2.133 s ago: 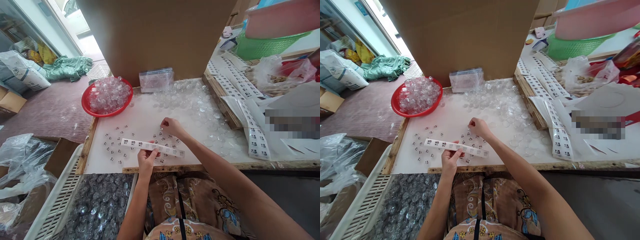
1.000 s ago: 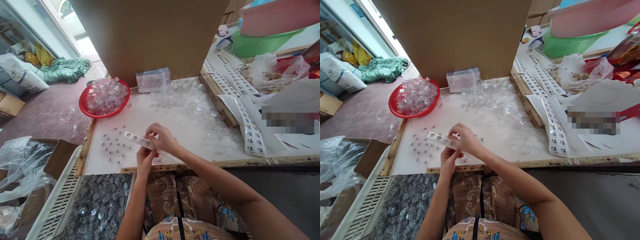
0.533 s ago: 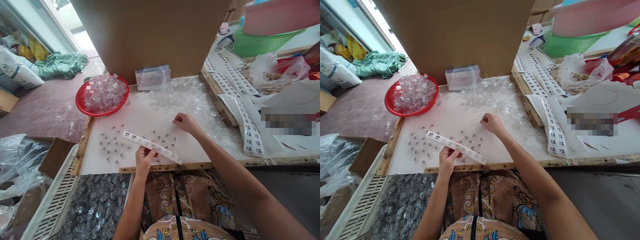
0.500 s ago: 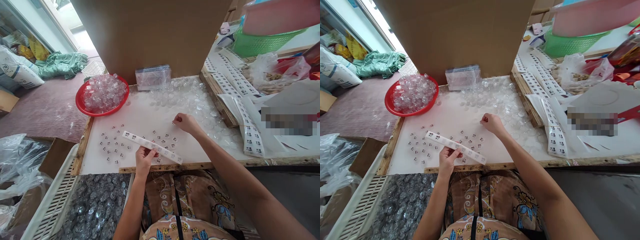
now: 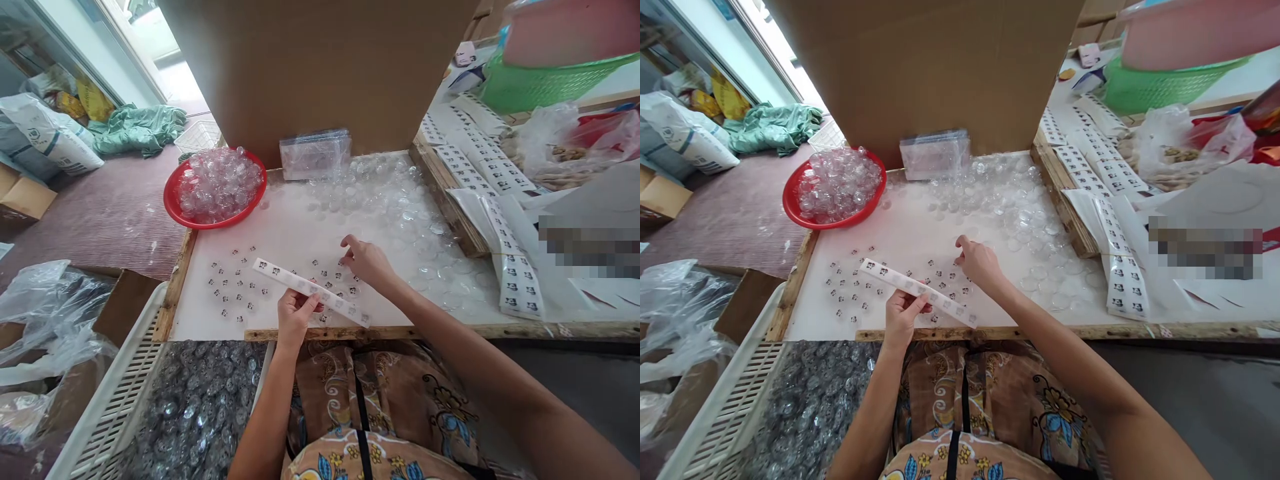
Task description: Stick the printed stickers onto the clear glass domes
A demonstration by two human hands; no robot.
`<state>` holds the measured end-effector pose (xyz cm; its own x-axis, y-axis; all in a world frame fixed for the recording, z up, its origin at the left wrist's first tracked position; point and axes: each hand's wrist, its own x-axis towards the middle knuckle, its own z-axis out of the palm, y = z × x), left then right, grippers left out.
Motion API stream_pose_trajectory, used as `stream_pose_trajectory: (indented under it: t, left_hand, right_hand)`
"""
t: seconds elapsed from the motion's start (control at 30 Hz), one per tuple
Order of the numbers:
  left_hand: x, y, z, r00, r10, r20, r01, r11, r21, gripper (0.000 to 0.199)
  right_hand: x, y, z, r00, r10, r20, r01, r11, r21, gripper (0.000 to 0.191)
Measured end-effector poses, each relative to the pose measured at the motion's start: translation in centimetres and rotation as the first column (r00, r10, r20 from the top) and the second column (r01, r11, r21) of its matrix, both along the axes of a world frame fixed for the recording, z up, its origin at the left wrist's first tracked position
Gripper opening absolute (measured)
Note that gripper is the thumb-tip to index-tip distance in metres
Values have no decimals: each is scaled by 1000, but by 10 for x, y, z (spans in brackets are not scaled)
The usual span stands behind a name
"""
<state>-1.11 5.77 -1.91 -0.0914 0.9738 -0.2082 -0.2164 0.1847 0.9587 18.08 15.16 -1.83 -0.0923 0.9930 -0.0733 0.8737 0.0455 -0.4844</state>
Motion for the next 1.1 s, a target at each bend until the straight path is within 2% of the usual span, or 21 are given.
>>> stream_pose_trajectory:
  t: [0.07,0.13,0.27,0.37,0.53,0.63,0.7,0.8,0.87,0.93,1.0,1.1]
  left_hand:
    - [0,0,1,1000,-6,-12,6,1000,-7,41]
    - [0,1,1,1000,-16,-18,16,1000,-12,41]
    - [-1,2,-4,1000,-21,-2,21,1000,-3,35]
    - [-2,3,-6,1000,-22,10,22,1000,8,33]
    - [-1,5,-2,1000,-2,-11,2,1000,30,35]
    - [-1,5,0,1000,-6,-30,6,1000,15,30]
    - [-1,4,0,1000,-22,-18,21,1000,-16,28]
    - [-1,2,0,1000,-30,-7,29,999,-35,34]
    - [-1,1,1,1000,-27,-7,27,999,-29,37]
    - [0,0,2,1000,-26,-3,25,999,-20,37]
    - [1,0,2,1000,-24,-3,24,1000,-11,37]
    - [1,0,2,1000,-13,-14,13,1000,-6,38]
  right_hand:
    - [-11,-5,8,998,16,-64,-14,999,33,28]
    - [-28,-8,20,976,77,-202,-60,994,90,20]
    - [-74,-13,45,832,258,-490,-228,966,121,14]
    - [-100,-16,53,801,325,-503,-295,945,141,9]
    - [-112,-29,47,883,343,-321,-247,920,304,5]
    - [-104,-26,45,815,394,-425,-217,888,406,9]
    - [-89,-14,42,740,346,-576,-127,914,385,9]
    - [-52,16,31,719,102,-688,54,978,201,15]
    - [-25,34,19,771,-83,-631,173,982,82,16]
    - [-3,45,8,819,-187,-542,213,977,-16,14]
    - [9,49,-1,854,-235,-465,224,971,-80,11]
    - [14,47,-6,878,-266,-398,239,964,-118,5]
